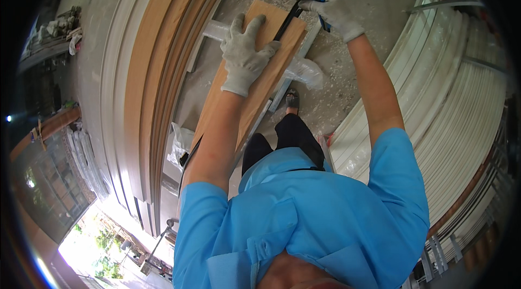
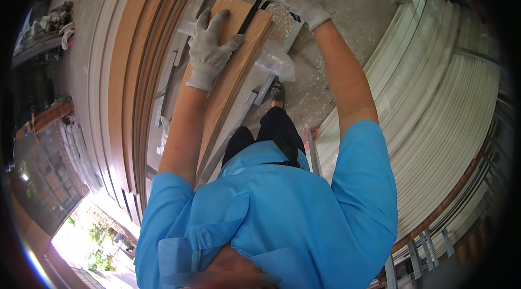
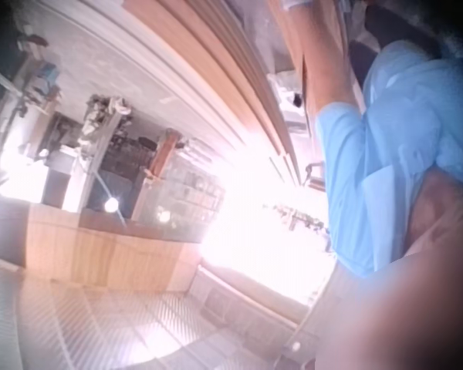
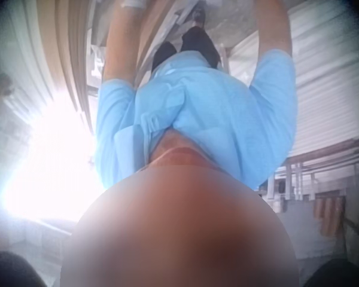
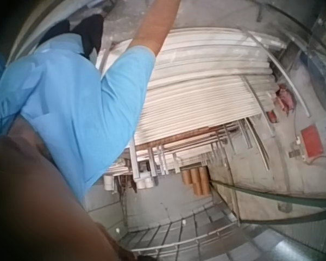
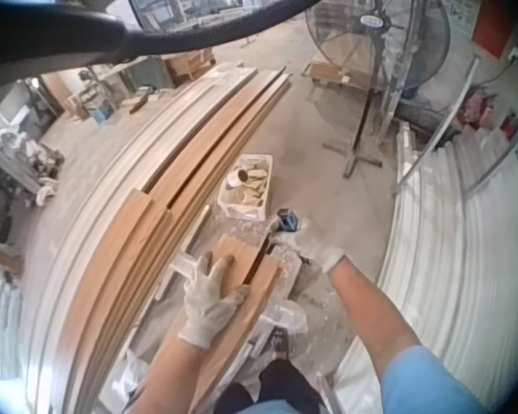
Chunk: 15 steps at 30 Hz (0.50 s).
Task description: The person inserts black rubber strips into grooves on long wooden panels using a blue-handled tool. They handle multiple panels, remove plastic wrapping, and stack the finished pieces on a rack.
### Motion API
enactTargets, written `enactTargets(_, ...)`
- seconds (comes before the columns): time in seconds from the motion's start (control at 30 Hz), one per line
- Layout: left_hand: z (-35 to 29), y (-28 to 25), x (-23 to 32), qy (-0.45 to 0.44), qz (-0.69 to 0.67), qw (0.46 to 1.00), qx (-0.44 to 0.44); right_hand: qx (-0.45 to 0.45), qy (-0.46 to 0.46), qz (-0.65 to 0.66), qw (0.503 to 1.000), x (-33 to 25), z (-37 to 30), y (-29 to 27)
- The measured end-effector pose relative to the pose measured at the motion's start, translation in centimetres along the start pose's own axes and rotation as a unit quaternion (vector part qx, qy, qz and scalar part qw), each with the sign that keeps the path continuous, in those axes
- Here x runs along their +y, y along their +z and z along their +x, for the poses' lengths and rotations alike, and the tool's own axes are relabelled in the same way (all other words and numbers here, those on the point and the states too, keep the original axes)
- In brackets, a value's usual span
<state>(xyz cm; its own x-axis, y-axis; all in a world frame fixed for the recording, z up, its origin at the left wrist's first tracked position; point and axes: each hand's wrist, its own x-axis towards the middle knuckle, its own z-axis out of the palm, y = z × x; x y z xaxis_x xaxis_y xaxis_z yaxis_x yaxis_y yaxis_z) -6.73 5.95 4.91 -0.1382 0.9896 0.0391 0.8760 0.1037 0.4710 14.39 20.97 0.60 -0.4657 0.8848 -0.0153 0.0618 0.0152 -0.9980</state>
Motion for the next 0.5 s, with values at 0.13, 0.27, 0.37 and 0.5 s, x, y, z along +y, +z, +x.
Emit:
enactTargets(0.13, 0.4, 0.2, 0.3, -0.029, 0.008, 1.0, -0.001, 0.004, 0.005, -0.019, 1.0, 0.5, 0.2, -0.1)
enactTargets(0.27, 0.8, 0.9, 0.7, -0.018, 0.06, 0.998, 0.026, 0.005, 0.006, 0.031, 0.999, 1.5, 0.5, -0.2)
enactTargets(0.37, 0.7, 1.8, 0.9, -0.004, 0.094, 0.994, 0.049, 0.018, 0.005, 0.005, 1.0, 2.3, 0.4, -0.4)
enactTargets(0.5, 0.3, 2.0, 0.9, 0.014, 0.1, 0.992, 0.071, 0.022, 0.004, -0.019, 1.0, 2.7, 0.1, -0.4)
